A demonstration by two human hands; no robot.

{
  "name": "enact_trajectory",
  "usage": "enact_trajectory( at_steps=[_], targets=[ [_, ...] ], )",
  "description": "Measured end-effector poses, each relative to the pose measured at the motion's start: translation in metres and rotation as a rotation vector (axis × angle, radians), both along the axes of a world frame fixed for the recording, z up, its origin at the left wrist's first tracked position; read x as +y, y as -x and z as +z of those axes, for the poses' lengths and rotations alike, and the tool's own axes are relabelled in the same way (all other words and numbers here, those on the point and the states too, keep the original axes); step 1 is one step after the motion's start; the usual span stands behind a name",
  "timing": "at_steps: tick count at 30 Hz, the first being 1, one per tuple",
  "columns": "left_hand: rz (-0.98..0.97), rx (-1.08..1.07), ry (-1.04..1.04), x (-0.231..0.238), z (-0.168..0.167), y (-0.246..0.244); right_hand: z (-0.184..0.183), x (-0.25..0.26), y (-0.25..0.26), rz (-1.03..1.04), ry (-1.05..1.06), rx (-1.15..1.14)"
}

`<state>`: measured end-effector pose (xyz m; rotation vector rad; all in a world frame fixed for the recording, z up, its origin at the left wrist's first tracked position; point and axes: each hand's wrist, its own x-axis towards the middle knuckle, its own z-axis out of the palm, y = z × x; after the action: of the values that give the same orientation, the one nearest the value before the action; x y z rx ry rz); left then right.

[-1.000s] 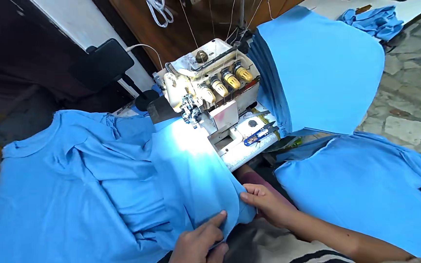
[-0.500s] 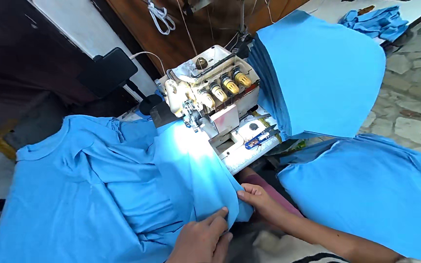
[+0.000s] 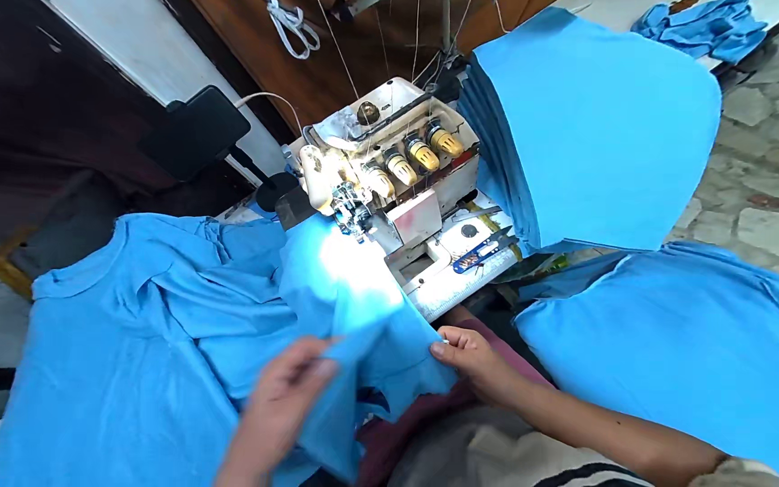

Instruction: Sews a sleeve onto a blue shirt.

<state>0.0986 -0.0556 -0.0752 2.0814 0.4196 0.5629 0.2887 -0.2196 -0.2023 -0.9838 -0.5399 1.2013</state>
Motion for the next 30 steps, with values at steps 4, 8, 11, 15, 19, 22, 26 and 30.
enact_trajectory(
  at_steps=[4,8,11,15,19,22,26,30],
  targets=[
    [-0.118,-0.098,0.094,-0.003,0.040,0.016,0.001,-0.014,0.004,0.028,-0.011,0.029],
    [-0.295,0.192,-0.238,-0.037,-0.006,-0.005,-0.006,-0.017,0.008,0.015,-0.056,0.065],
    [-0.269,0.309,-0.360,-0.046,-0.022,-0.010,-0.011,-0.016,0.010,0.022,-0.022,0.066],
    [-0.252,0.348,-0.465,-0.044,-0.018,-0.016,-0.011,-0.011,0.007,0.008,-0.030,0.039],
    [-0.214,0.329,-0.637,-0.033,-0.023,-0.029,-0.009,0.006,0.003,-0.044,-0.028,-0.020],
    [-0.185,0.373,-0.707,-0.027,-0.016,-0.041,-0.003,0.023,-0.002,-0.078,-0.050,-0.092],
    [-0.157,0.399,-0.751,-0.016,-0.008,-0.057,0.004,0.046,-0.008,-0.103,-0.099,-0.126],
    [-0.118,0.368,-0.863,-0.012,-0.001,-0.066,0.013,0.050,-0.009,-0.098,-0.097,-0.141]
  ],
)
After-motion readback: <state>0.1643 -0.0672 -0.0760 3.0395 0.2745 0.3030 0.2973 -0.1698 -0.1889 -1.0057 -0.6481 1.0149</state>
